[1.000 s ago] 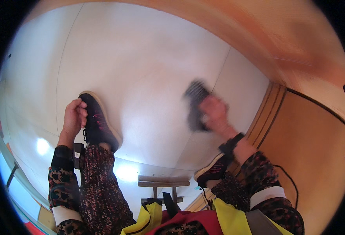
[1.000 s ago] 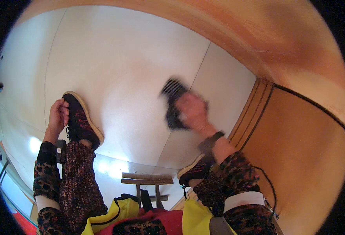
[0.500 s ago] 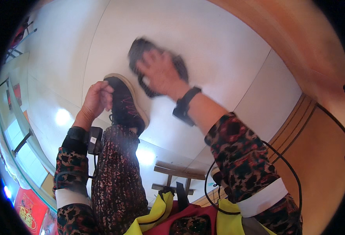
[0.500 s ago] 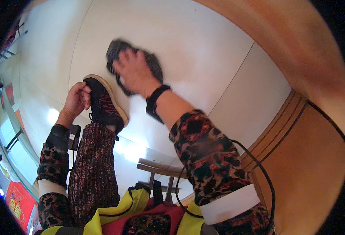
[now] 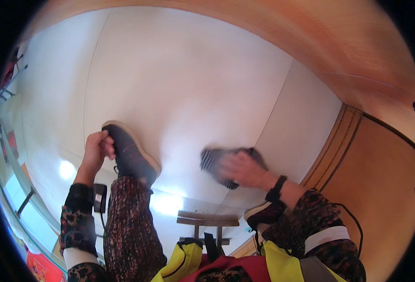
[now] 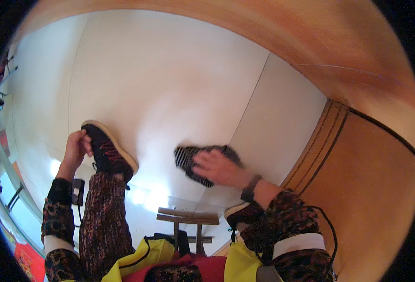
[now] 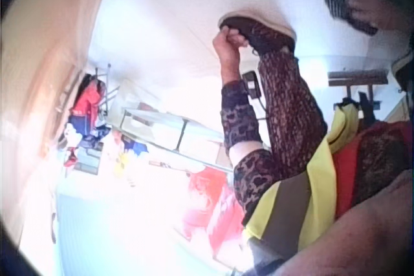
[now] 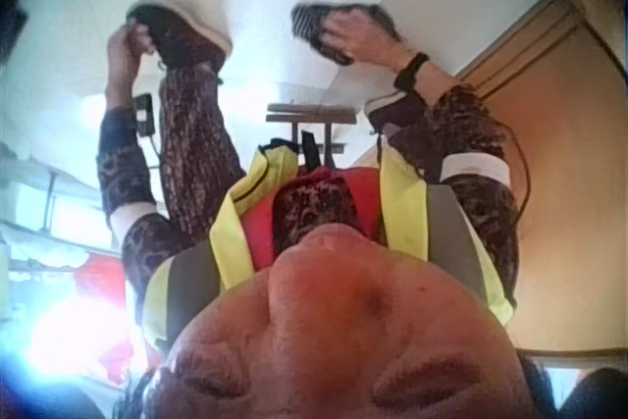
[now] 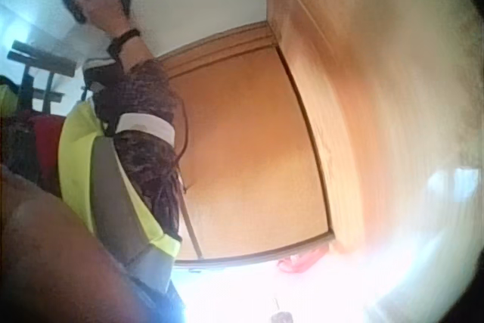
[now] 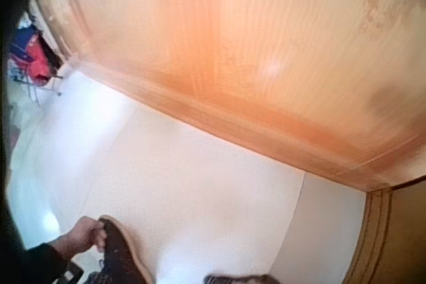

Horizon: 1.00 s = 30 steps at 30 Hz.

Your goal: The person sits on the floor and wipes the front and sides of a wooden cabinet with a cloth, then wipes the adjacent tiled floor. They use a striped cloth to clean the floor area near the cabinet base.

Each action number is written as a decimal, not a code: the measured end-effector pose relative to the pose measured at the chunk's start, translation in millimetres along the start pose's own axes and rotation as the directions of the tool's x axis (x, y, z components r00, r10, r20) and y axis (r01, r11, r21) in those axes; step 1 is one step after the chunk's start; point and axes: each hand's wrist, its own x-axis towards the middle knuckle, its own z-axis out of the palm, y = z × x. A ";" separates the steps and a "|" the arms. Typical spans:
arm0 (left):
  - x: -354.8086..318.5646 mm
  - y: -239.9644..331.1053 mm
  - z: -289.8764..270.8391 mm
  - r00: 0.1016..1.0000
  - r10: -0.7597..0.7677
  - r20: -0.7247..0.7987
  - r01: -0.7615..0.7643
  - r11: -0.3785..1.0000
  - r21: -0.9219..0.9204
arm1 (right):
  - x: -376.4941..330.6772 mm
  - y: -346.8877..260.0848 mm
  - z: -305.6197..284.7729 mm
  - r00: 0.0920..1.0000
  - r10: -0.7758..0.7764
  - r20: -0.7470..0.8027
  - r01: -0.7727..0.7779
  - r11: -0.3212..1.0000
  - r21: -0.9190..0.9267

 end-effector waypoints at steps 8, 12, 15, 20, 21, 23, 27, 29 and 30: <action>-9.7 7.9 10.2 0.996 -0.034 -0.078 0.035 0.999 0.008 | 113.3 205.0 -87.4 0.718 0.559 -0.415 -0.682 0.685 -0.256; -12.3 12.4 16.3 0.998 -0.037 -0.058 0.039 0.998 0.041 | 206.8 182.0 -105.8 0.872 0.386 -0.302 -0.457 0.862 -0.219; -16.6 19.7 21.4 0.994 -0.076 -0.078 0.082 0.993 0.081 | 246.2 173.8 -115.6 0.896 0.398 -0.197 -0.427 0.895 -0.129; -17.1 24.9 24.1 0.992 -0.083 -0.098 0.089 0.994 0.060 | 180.7 172.8 -109.7 0.824 0.481 -0.298 -0.548 0.811 -0.204; -16.9 24.2 23.9 0.991 -0.089 -0.096 0.095 0.994 0.054 | 155.8 166.9 -108.6 0.807 0.491 -0.328 -0.565 0.802 -0.193; -14.7 22.2 24.2 0.989 -0.090 -0.119 0.098 0.993 0.059 | 125.2 154.1 -104.5 0.698 0.666 -0.263 -0.714 0.674 -0.191; -6.4 17.1 31.5 0.984 -0.090 -0.156 0.098 0.994 0.046 | 134.1 138.0 -96.1 0.501 0.832 -0.237 -0.865 0.481 -0.140; -0.7 12.8 37.0 0.981 -0.074 -0.177 0.076 0.997 0.008 | 167.3 140.0 -88.6 0.300 0.936 -0.186 -0.952 0.281 -0.122; 2.1 10.2 38.5 0.979 -0.062 -0.192 0.057 0.998 -0.031 | 189.3 140.1 -80.9 0.179 0.969 -0.172 -0.979 0.158 -0.132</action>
